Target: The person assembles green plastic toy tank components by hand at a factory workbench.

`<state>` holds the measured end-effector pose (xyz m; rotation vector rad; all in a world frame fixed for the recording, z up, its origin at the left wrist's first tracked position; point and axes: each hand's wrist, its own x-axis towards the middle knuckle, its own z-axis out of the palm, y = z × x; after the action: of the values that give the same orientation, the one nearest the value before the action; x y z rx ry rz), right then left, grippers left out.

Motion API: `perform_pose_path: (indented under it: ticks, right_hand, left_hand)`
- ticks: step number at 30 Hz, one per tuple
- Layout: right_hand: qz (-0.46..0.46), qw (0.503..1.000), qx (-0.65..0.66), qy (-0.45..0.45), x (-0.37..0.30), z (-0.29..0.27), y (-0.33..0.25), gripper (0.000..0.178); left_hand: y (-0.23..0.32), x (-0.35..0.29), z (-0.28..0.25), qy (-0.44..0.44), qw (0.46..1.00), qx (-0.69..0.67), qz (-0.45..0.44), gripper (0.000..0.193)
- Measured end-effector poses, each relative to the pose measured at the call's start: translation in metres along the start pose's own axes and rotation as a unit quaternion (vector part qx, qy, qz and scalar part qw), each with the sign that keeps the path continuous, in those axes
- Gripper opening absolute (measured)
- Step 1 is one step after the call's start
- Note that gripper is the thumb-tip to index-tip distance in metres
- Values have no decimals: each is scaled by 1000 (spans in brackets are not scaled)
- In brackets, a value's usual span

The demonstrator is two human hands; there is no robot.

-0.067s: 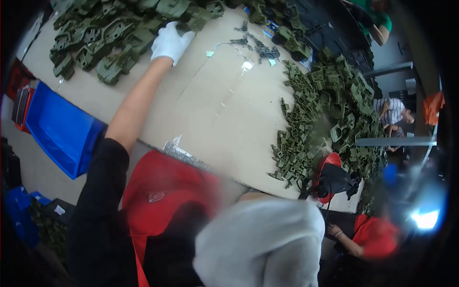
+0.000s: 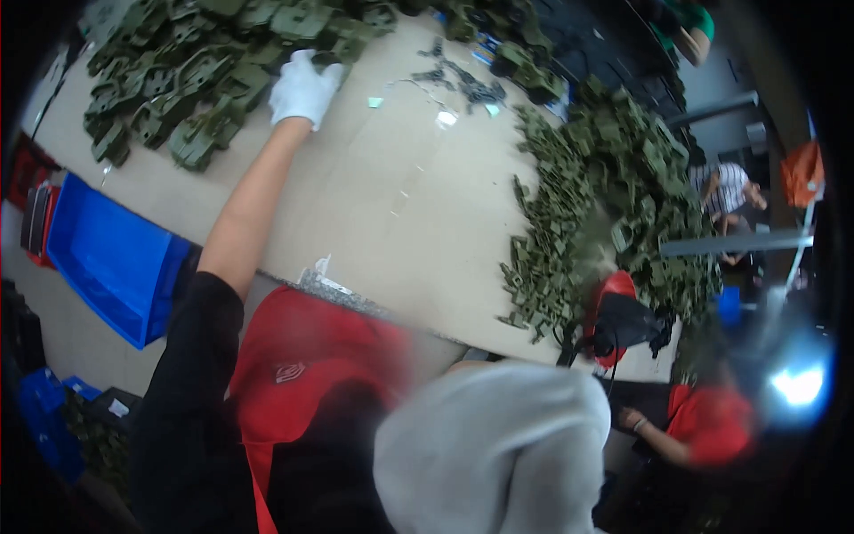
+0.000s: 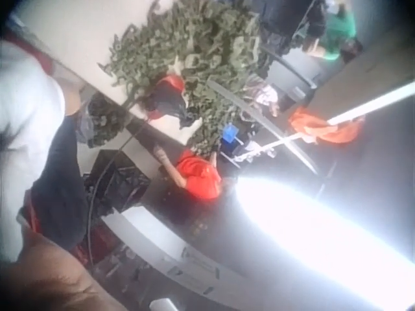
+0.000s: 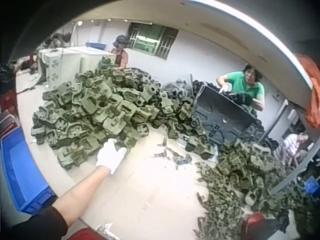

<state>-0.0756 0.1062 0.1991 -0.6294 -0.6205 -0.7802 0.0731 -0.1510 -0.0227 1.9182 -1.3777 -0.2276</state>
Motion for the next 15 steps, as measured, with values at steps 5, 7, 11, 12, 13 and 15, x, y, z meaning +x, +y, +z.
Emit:
perform_pose_path:
  ticks: [5,7,11,12,13,15]
  right_hand:
    - [-61,954,-281,-89,4,13,-37,36]
    - [-85,962,-252,-67,-6,31,-34,44]
    - [-188,910,-328,172,-58,76,5,47]
    - [-349,878,-222,240,-42,63,20,23]
    - [-512,795,-132,298,-23,60,27,14]
    - [-157,645,-637,393,-45,29,-41,18]
  left_hand:
    - [27,-7,-31,-181,983,-37,14,71]
    - [-51,31,20,-103,976,-192,-6,60]
    - [-34,48,37,-302,937,-171,29,27]
    - [-62,48,39,-290,943,-163,24,27]
    - [-52,41,56,-226,944,-237,41,28]
    - [-48,22,55,-150,920,-362,25,32]
